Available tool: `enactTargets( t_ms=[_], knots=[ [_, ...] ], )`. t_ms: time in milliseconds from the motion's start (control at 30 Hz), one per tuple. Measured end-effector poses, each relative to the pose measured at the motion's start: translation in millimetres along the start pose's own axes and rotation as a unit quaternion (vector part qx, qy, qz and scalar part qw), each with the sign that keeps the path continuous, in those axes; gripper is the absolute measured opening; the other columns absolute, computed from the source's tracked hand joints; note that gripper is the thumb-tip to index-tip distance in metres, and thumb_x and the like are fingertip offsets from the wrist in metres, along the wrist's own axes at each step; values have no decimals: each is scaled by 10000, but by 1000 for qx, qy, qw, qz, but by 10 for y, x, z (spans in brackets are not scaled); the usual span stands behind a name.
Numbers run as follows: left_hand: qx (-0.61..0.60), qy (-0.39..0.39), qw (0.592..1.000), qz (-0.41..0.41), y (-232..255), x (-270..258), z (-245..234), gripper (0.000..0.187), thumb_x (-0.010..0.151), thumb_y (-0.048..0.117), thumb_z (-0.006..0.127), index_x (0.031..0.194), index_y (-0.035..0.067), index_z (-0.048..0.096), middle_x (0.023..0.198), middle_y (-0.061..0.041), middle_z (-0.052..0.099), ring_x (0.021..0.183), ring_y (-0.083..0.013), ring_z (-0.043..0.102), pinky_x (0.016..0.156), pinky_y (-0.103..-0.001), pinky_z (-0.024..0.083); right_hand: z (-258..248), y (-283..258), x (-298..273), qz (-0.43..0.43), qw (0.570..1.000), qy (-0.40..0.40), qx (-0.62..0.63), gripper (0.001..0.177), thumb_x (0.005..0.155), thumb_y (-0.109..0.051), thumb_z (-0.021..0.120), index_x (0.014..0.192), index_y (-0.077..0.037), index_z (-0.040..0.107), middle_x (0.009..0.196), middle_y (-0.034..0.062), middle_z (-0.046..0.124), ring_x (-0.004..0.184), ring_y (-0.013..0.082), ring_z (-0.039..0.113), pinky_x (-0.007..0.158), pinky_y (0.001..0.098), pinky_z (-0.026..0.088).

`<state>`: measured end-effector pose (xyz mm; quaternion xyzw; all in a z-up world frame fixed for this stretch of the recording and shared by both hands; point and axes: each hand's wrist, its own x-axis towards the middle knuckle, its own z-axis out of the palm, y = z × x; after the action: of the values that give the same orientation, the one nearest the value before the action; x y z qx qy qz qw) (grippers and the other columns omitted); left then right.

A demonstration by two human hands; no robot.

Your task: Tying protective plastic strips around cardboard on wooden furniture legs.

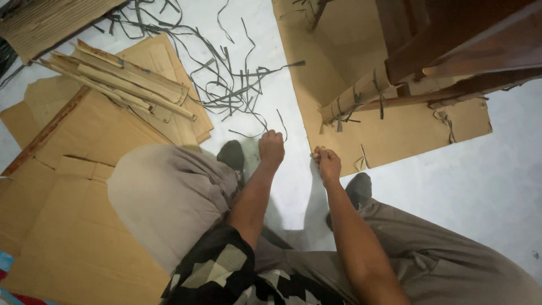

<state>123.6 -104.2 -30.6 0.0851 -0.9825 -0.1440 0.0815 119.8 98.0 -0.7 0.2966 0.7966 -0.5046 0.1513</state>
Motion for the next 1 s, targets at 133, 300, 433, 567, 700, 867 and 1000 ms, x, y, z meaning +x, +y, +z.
enactTargets(
  t_ms=[133, 300, 433, 567, 700, 867, 1000],
  knots=[
    [-3, -3, 1000, 16, 116, 18, -273, 141, 740, 23, 787, 843, 66, 702, 792, -88, 617, 736, -229, 631, 617, -362, 536, -24, -35, -52, -3, 1000, -8, 5, 273, 1009, -383, 610, 932, -154, 738, 777, 13, 733, 666, 120, 641, 590, 245, 523],
    [-326, -145, 931, -77, 416, 184, -228, 109, 995, 156, 555, 1026, 56, 587, 894, -208, 656, 904, -452, 698, 763, -542, 554, 25, -265, -253, -46, 995, -51, 69, 189, 1020, -300, 611, 981, -151, 720, 760, -2, 650, 639, 103, 560, 548, 218, 453],
    [-469, -190, 851, -144, 720, 368, -402, 170, 977, 226, 577, 1108, 118, 590, 971, -229, 736, 982, -470, 710, 869, -548, 555, 100, -438, -263, -72, 988, -79, 110, 221, 1058, -274, 583, 1171, -138, 716, 1025, 65, 662, 964, 193, 579, 870, 336, 498],
    [-582, -146, 757, -260, 849, 508, -347, 192, 933, 156, 577, 1092, 78, 650, 835, -172, 749, 678, -282, 735, 617, -389, 596, 108, -536, -191, -16, 981, -94, 171, 301, 1068, -399, 527, 1229, -188, 668, 1039, 68, 637, 953, 209, 589, 884, 373, 497],
    [-552, -108, 764, -317, 702, 567, -122, 217, 920, 186, 661, 1109, 79, 674, 840, -175, 753, 736, -318, 764, 611, -438, 605, 19, -688, -352, -30, 972, -108, 208, 131, 1038, -221, 580, 954, -153, 653, 721, -20, 510, 603, 111, 519, 554, 239, 448],
    [-549, -96, 751, -354, 614, 533, -9, 207, 872, 175, 707, 1072, 123, 701, 757, -51, 766, 644, -156, 747, 655, -299, 591, -33, -401, -199, -3, 980, -76, 185, 118, 1001, -266, 634, 932, -178, 672, 622, -38, 506, 460, 88, 488, 403, 204, 398],
    [-540, -106, 741, -384, 544, 543, 276, 195, 874, 192, 713, 1054, 121, 733, 810, -64, 781, 690, -156, 761, 670, -275, 619, -155, -338, -165, 13, 986, -69, 150, 135, 947, -306, 727, 884, -202, 667, 594, -27, 555, 423, 92, 490, 363, 223, 372]
  ],
)
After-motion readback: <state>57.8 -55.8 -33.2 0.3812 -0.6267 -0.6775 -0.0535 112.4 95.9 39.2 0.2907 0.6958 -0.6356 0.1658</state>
